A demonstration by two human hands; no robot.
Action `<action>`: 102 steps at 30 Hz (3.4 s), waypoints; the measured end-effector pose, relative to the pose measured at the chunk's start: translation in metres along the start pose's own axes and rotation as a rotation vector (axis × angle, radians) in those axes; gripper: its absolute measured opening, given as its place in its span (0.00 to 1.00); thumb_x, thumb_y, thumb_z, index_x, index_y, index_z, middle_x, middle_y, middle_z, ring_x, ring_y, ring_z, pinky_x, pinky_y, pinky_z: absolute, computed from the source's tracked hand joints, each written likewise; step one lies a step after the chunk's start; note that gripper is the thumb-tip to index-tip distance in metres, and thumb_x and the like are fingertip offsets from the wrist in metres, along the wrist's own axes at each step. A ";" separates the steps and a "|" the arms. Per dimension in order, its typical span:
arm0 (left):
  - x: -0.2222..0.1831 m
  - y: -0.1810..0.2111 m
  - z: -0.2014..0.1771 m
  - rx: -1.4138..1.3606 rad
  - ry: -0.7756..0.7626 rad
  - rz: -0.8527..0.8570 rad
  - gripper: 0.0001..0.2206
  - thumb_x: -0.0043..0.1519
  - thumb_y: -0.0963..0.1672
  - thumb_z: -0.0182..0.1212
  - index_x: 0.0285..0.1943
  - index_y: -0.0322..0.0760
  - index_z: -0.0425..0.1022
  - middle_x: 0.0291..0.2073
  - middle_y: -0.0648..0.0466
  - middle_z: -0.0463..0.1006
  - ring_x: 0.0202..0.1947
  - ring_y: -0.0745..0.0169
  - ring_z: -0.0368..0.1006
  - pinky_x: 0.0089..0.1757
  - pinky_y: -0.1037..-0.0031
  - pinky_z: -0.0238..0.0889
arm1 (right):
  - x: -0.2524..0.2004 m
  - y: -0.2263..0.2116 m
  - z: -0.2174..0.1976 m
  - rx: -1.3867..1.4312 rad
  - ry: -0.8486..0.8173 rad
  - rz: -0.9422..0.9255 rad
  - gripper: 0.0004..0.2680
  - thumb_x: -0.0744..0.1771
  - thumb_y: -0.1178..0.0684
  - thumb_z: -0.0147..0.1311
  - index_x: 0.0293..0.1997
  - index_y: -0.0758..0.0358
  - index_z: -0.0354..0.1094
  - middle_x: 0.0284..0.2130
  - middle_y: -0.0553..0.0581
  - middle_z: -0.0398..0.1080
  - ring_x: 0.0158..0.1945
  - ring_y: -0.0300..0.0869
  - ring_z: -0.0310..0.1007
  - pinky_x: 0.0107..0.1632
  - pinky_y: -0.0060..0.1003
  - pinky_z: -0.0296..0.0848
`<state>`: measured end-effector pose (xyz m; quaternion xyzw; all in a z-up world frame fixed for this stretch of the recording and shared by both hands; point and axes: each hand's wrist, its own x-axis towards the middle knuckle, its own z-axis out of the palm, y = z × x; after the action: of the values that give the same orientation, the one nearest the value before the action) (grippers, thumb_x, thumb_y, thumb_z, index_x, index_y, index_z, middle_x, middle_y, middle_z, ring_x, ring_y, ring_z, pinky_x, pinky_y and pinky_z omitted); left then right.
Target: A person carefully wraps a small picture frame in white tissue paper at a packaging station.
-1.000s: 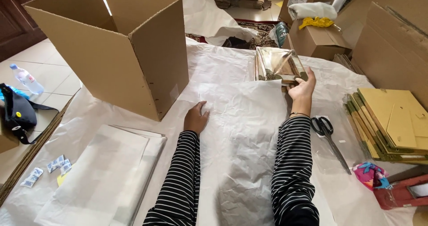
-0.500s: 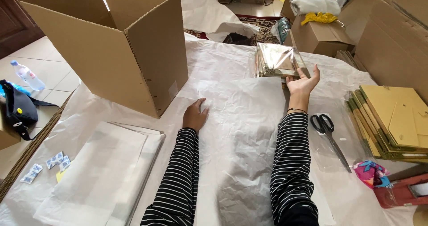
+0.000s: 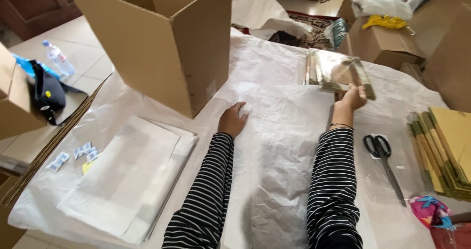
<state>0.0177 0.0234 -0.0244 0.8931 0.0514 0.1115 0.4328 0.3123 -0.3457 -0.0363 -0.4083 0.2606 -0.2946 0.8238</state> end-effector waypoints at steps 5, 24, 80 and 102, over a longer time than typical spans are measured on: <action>-0.005 0.015 -0.007 -0.014 0.008 -0.033 0.22 0.64 0.46 0.57 0.68 0.41 0.69 0.62 0.46 0.75 0.62 0.47 0.70 0.60 0.61 0.63 | 0.008 -0.009 -0.011 -0.007 0.116 -0.117 0.21 0.58 0.63 0.56 0.56 0.53 0.72 0.49 0.64 0.75 0.36 0.48 0.83 0.32 0.41 0.81; -0.004 0.015 -0.005 -0.032 0.041 0.018 0.22 0.62 0.43 0.60 0.67 0.39 0.69 0.62 0.46 0.74 0.60 0.47 0.72 0.57 0.65 0.66 | -0.113 -0.201 -0.044 0.305 -0.582 -0.734 0.22 0.70 0.76 0.59 0.30 0.54 0.47 0.27 0.50 0.51 0.33 0.41 0.52 0.44 0.44 0.61; -0.068 0.000 -0.004 0.024 -0.147 0.187 0.32 0.56 0.41 0.66 0.72 0.44 0.59 0.62 0.39 0.69 0.67 0.37 0.63 0.66 0.53 0.56 | -0.230 -0.118 -0.280 -0.866 -0.773 -0.371 0.08 0.67 0.54 0.58 0.50 0.56 0.77 0.41 0.59 0.79 0.41 0.40 0.78 0.44 0.36 0.75; -0.068 -0.003 -0.007 0.060 -0.123 0.076 0.28 0.60 0.47 0.65 0.70 0.47 0.63 0.61 0.39 0.72 0.64 0.38 0.67 0.64 0.54 0.58 | -0.253 -0.156 -0.248 -0.934 -1.040 -0.639 0.14 0.65 0.50 0.65 0.54 0.64 0.74 0.49 0.68 0.74 0.55 0.60 0.74 0.58 0.51 0.71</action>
<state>-0.0502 0.0183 -0.0332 0.9121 -0.0060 0.0713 0.4036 -0.0713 -0.3745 0.0087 -0.8555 -0.1934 -0.1477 0.4571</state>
